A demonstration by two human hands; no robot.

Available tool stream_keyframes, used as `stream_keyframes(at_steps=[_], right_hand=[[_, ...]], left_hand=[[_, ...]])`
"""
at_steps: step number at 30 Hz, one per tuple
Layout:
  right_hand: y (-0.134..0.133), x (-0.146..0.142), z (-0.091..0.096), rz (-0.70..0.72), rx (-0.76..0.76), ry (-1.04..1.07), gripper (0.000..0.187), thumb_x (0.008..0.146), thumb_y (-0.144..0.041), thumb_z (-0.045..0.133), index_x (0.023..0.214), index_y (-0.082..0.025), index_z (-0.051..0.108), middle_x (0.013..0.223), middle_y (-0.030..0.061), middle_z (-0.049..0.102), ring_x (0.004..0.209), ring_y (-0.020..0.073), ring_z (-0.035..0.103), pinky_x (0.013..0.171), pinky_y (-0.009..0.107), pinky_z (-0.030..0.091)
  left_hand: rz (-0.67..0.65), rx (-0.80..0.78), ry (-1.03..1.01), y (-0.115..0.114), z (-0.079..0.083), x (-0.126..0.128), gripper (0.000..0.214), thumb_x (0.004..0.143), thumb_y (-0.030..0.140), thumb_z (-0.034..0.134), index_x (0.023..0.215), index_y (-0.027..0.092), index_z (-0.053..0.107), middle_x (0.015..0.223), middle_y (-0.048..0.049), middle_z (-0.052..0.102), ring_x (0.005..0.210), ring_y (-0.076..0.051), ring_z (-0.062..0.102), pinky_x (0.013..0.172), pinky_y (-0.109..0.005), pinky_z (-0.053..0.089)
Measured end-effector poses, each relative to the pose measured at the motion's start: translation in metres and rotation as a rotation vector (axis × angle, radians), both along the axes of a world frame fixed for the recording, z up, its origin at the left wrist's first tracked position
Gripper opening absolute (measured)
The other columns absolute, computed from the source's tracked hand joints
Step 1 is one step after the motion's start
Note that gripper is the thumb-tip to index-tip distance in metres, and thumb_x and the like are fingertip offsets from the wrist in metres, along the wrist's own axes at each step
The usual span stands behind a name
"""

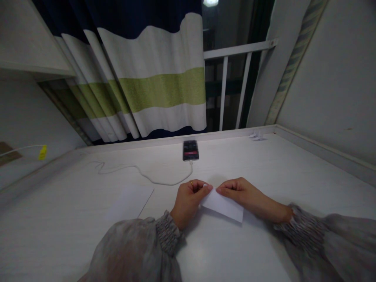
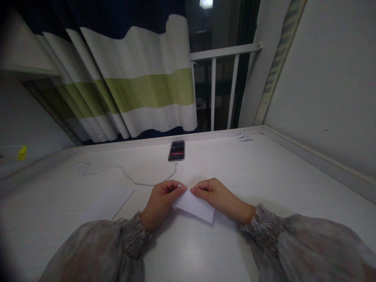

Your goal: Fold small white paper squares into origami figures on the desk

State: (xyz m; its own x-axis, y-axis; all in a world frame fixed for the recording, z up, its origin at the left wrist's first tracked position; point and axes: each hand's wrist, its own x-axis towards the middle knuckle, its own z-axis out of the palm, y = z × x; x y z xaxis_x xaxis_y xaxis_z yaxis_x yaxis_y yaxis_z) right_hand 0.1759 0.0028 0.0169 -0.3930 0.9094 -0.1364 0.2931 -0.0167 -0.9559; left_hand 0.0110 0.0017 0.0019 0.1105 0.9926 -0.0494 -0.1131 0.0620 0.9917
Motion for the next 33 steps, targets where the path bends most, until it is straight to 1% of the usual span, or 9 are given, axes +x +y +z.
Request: stream_keyframes(at_steps=[4,9,12,16,20,24,28,30,33], right_hand=[[0.004,0.004,-0.001,-0.011,-0.006,0.005,0.032,0.068,-0.043,0.060,0.063,-0.011,0.061,0.052,-0.0027,0.047,0.046,0.0067,0.037,0.044,0.021,0.027],[0.010,0.009,-0.004,-0.026,-0.014,0.047,0.033,0.071,-0.043,0.057,0.064,-0.011,0.060,0.054,-0.0006,0.053,0.048,0.0075,0.043,0.046,0.021,0.031],[0.012,0.011,-0.004,-0.004,-0.007,0.042,0.034,0.072,-0.043,0.055,0.062,-0.011,0.059,0.051,0.0000,0.054,0.048,0.0084,0.047,0.049,0.022,0.035],[0.013,0.012,-0.001,0.003,-0.021,0.039,0.033,0.071,-0.043,0.056,0.060,-0.012,0.058,0.050,0.0003,0.056,0.046,0.0085,0.049,0.049,0.022,0.037],[0.011,0.014,0.003,0.011,-0.011,0.048,0.035,0.071,-0.045,0.056,0.057,-0.013,0.056,0.048,0.0007,0.058,0.044,0.0092,0.051,0.049,0.023,0.039],[0.012,0.016,0.005,0.005,-0.006,0.057,0.040,0.071,-0.051,0.053,0.053,-0.015,0.051,0.046,0.0018,0.059,0.042,0.0103,0.053,0.050,0.025,0.041],[0.015,0.016,0.003,-0.027,-0.005,0.078,0.041,0.070,-0.053,0.054,0.054,-0.016,0.051,0.047,0.0013,0.058,0.043,0.0107,0.053,0.051,0.026,0.042],[0.017,0.015,0.002,-0.064,0.029,0.104,0.040,0.071,-0.052,0.052,0.056,-0.015,0.051,0.050,0.0012,0.057,0.046,0.0111,0.053,0.054,0.027,0.043],[0.016,0.013,0.000,-0.115,0.156,0.118,0.034,0.074,-0.048,0.052,0.065,-0.015,0.055,0.061,0.0011,0.058,0.058,0.0116,0.054,0.060,0.026,0.042]], left_hand=[[0.067,0.010,-0.022,0.003,-0.003,-0.001,0.024,0.054,0.031,0.072,0.061,0.010,0.062,0.053,0.0007,0.057,0.048,-0.006,0.046,0.047,-0.019,0.034],[0.149,0.028,-0.034,0.006,-0.005,-0.004,0.023,0.055,0.030,0.072,0.061,0.010,0.062,0.056,0.0005,0.057,0.050,-0.006,0.046,0.048,-0.018,0.035],[0.161,0.037,-0.033,0.007,-0.006,-0.006,0.025,0.055,0.032,0.072,0.063,0.011,0.062,0.057,0.0000,0.057,0.050,-0.007,0.045,0.048,-0.019,0.035],[0.163,0.041,-0.038,0.007,-0.008,-0.006,0.027,0.054,0.033,0.072,0.063,0.010,0.062,0.057,-0.0003,0.057,0.050,-0.007,0.045,0.048,-0.019,0.035],[0.195,0.031,-0.051,0.008,-0.008,-0.006,0.027,0.054,0.033,0.072,0.064,0.011,0.062,0.056,0.0001,0.057,0.050,-0.007,0.045,0.048,-0.019,0.034],[0.230,0.064,-0.034,0.010,-0.010,-0.008,0.027,0.054,0.034,0.072,0.064,0.010,0.062,0.058,0.0001,0.058,0.051,-0.007,0.045,0.048,-0.019,0.034],[0.234,0.081,-0.018,0.012,-0.011,-0.010,0.027,0.056,0.034,0.071,0.064,0.010,0.062,0.058,0.0007,0.057,0.051,-0.006,0.044,0.048,-0.018,0.033],[0.246,0.081,-0.017,0.013,-0.010,-0.010,0.027,0.057,0.035,0.071,0.065,0.010,0.061,0.056,0.0013,0.056,0.051,-0.006,0.043,0.048,-0.018,0.032],[0.247,0.071,-0.014,0.012,-0.008,-0.009,0.027,0.058,0.035,0.070,0.065,0.010,0.061,0.056,0.0016,0.055,0.050,-0.006,0.042,0.047,-0.018,0.031]])
